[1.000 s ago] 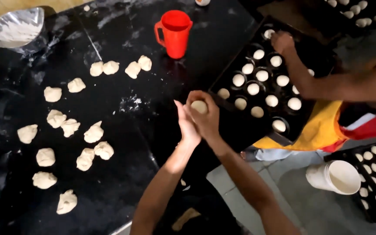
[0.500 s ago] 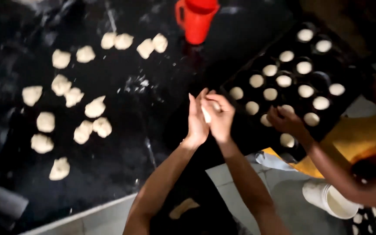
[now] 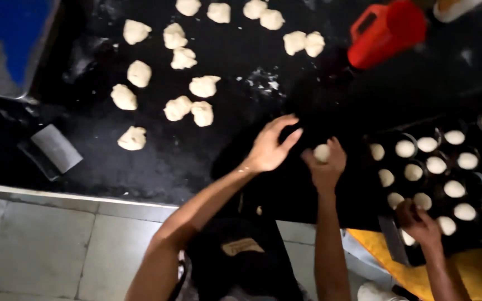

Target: Manually shaping dough into round rolls and placing them into bread tins/trays in a commercial bakery setting.

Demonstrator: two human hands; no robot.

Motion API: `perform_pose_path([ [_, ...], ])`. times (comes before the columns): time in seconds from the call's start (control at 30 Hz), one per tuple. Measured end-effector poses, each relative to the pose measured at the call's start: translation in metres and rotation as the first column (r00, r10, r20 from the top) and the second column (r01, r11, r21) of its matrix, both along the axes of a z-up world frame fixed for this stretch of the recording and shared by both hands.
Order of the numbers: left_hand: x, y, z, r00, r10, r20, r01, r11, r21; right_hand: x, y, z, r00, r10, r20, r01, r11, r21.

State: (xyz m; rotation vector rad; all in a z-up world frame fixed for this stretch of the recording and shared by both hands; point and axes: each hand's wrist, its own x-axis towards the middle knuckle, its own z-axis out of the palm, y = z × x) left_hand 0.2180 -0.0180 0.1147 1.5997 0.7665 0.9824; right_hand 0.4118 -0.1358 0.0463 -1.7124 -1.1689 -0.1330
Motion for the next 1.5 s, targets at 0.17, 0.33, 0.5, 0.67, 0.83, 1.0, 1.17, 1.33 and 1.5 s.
perform_pose_path([
  [0.17,-0.126,0.044,-0.134,0.911,0.201,-0.359,-0.126,0.967,0.221,-0.014,-0.011,-0.073,0.852,0.120,0.510,0.132,0.893,-0.431],
  [0.33,-0.218,0.126,-0.153,0.715,0.384,-0.584,-0.184,0.910,0.372,-0.073,-0.006,-0.075,0.997,0.031,-0.069,-0.058,0.894,-0.445],
  [0.5,-0.235,0.182,-0.222,0.747,0.135,-0.651,-0.012,0.982,0.189,-0.160,0.037,-0.031,0.992,0.129,-0.003,-0.123,0.936,-0.331],
  [0.67,-0.242,0.164,-0.175,0.992,-0.020,-0.125,-0.007,0.977,-0.214,-0.205,0.059,-0.009,0.945,0.156,-0.289,-0.265,0.881,-0.391],
  [0.83,-0.228,0.089,-0.126,0.903,-0.279,0.326,0.408,0.796,-0.447,-0.238,0.081,-0.001,0.377,0.360,-0.853,-0.700,0.714,-0.008],
  [1.0,-0.210,0.054,-0.053,0.842,-0.217,0.493,0.524,0.547,-0.653,-0.228,0.076,-0.006,0.762,0.290,-0.579,-0.516,0.812,-0.272],
  [1.17,-0.187,0.033,-0.071,0.855,-0.268,0.445,0.492,0.692,-0.529,-0.211,0.057,0.028,0.935,0.332,0.128,-0.263,0.887,-0.380],
  [1.33,-0.173,0.027,-0.071,0.894,-0.303,0.329,0.413,0.843,-0.344,-0.174,0.037,0.061,0.105,0.445,-0.889,-0.555,0.768,0.319],
  [1.5,-0.139,0.011,-0.063,0.800,-0.543,0.256,0.572,0.818,-0.054,-0.154,-0.004,-0.036,0.613,0.276,-0.740,-0.632,0.734,-0.250],
])
